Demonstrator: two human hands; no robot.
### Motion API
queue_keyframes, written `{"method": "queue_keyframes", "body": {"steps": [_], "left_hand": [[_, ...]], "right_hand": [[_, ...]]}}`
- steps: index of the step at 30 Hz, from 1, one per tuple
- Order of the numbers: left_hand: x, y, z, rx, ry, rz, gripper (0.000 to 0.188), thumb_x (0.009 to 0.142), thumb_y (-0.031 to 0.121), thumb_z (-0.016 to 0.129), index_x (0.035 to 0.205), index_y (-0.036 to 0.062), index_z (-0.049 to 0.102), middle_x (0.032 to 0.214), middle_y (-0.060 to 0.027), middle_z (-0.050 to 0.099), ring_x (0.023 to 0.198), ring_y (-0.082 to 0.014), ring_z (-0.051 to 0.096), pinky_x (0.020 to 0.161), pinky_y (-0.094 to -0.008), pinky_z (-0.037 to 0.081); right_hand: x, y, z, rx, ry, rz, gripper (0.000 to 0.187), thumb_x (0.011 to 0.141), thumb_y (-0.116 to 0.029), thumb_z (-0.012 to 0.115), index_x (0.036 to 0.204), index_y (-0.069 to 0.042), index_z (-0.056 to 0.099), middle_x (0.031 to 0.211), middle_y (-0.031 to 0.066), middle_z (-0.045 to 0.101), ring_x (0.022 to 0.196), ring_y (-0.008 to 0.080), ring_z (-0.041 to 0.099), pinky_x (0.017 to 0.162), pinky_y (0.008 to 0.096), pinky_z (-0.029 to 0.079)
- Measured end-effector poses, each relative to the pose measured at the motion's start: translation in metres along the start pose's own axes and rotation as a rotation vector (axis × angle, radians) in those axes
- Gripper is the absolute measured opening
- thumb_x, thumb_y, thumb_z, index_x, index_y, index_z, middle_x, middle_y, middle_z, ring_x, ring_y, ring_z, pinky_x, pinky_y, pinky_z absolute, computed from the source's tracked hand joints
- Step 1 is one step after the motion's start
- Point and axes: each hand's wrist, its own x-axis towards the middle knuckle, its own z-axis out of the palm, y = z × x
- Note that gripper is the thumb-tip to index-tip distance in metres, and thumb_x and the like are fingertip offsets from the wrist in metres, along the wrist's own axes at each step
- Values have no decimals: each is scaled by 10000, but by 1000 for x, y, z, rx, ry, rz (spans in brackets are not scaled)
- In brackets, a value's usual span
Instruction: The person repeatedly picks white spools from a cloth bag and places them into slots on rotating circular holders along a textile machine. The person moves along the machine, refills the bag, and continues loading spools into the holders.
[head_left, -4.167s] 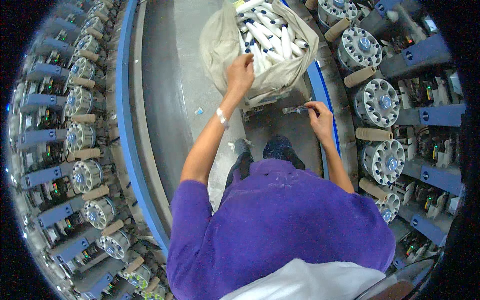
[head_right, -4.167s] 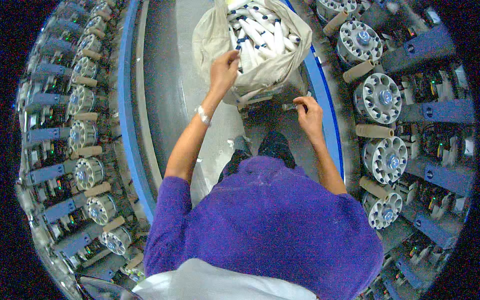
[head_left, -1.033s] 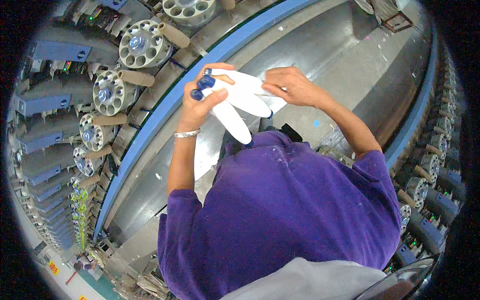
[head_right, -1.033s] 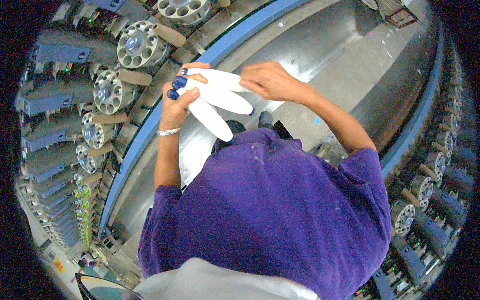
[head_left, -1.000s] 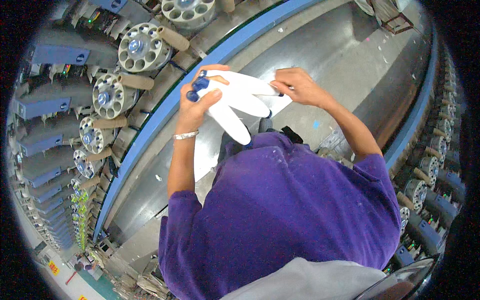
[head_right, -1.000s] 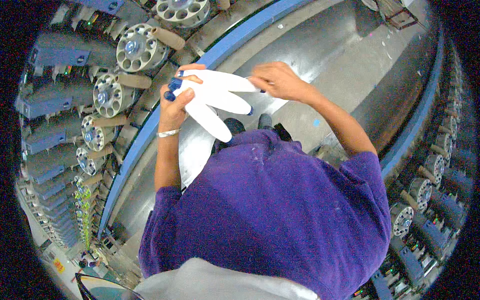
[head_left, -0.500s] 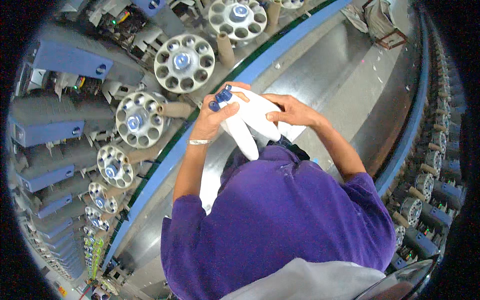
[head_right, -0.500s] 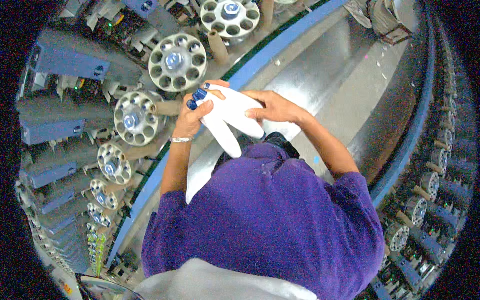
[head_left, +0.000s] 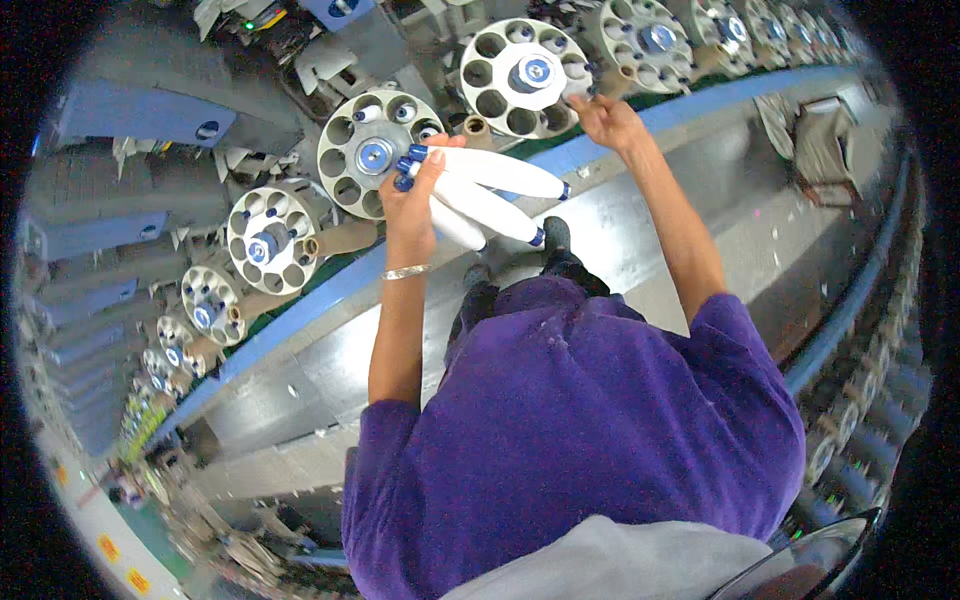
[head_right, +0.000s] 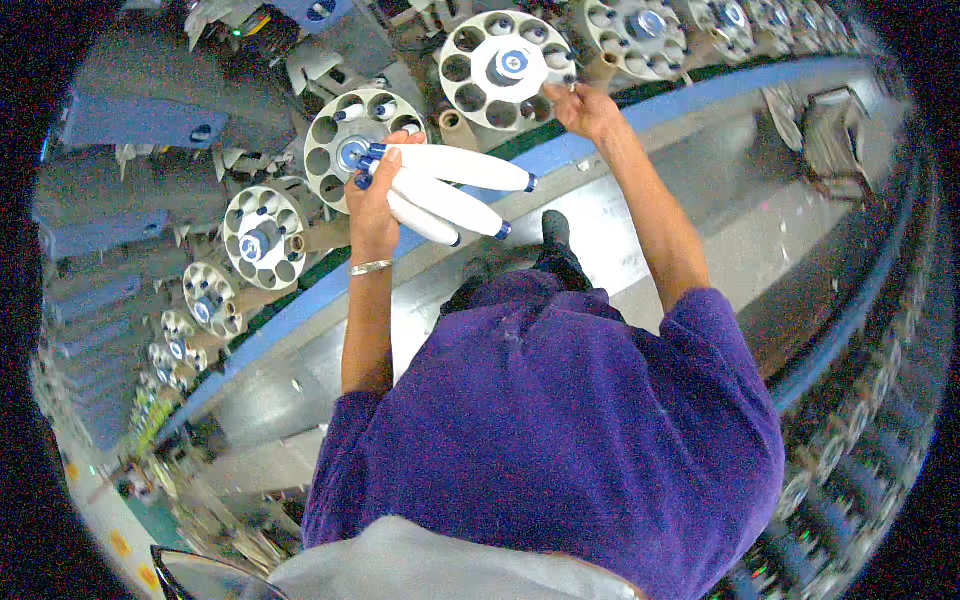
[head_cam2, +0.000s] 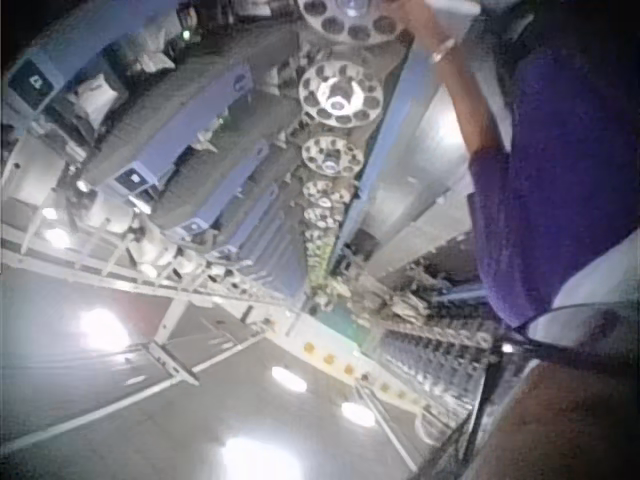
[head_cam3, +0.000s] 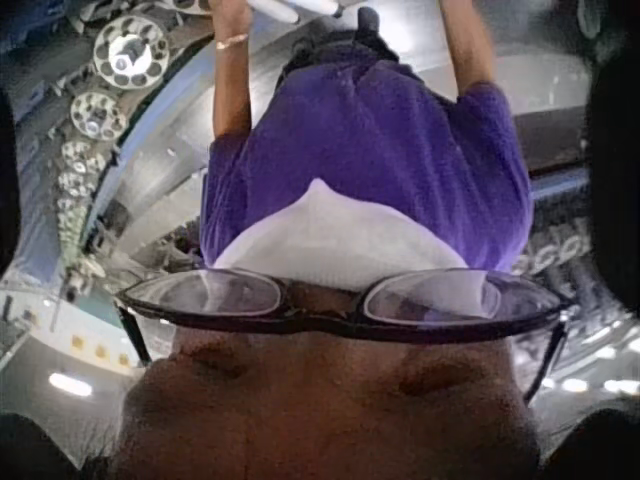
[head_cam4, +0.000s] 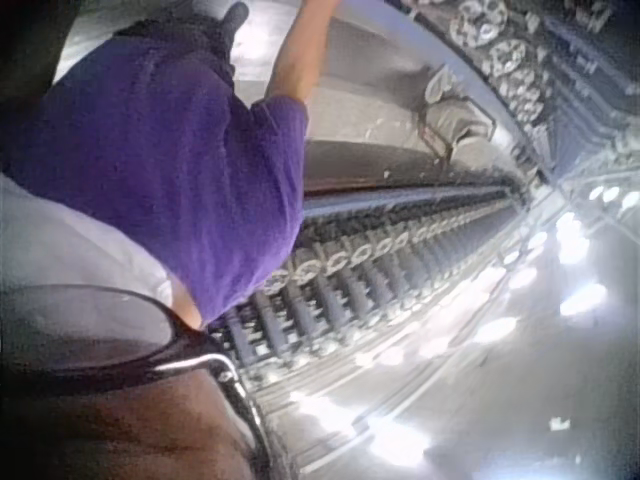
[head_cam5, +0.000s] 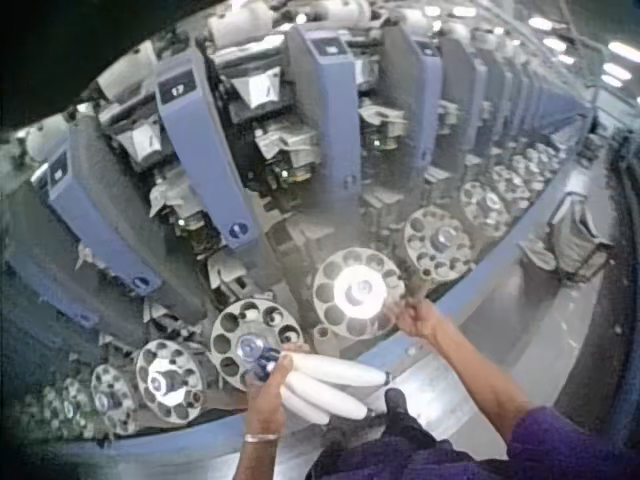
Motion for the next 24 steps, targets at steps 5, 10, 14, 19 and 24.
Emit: {"method": "queue_keyframes", "body": {"steps": [5,10,14,19,24], "left_hand": [[5,-16,47,53,48,91,329,884,149,671,1142,-46,613,1116,-178,673,984,-194,646,889,-316,506],[5,-22,84,136,38,75,358,893,196,647,1161,-38,612,1139,-152,668,1031,-201,628,932,-329,478],[8,-23,97,167,-20,120,337,891,211,649,1126,-31,645,1173,-138,656,1035,-181,615,941,-326,462],[26,-40,103,251,-35,285,258,868,106,666,1089,-27,660,1206,-170,638,1046,-179,606,933,-312,466],[54,-89,106,452,157,450,229,843,101,701,1051,8,681,1056,-90,708,973,-127,626,871,-279,485]], "right_hand": [[-61,34,16,-1400,-140,-542,300,903,-278,640,1038,-17,700,954,86,695,684,149,590,672,270,500],[-84,39,55,-1792,-547,-696,327,823,-314,737,1061,-91,723,947,82,685,850,163,574,712,294,450],[-82,36,75,-1595,-637,-693,294,805,-268,760,1018,-66,735,942,89,706,886,176,609,786,321,481],[-68,46,71,-1351,-484,-786,172,796,-169,756,874,-16,743,898,76,709,878,151,609,791,308,465],[-29,51,48,-1700,-325,-1463,87,865,-27,594,860,13,517,804,132,552,728,306,529,662,381,444]]}}
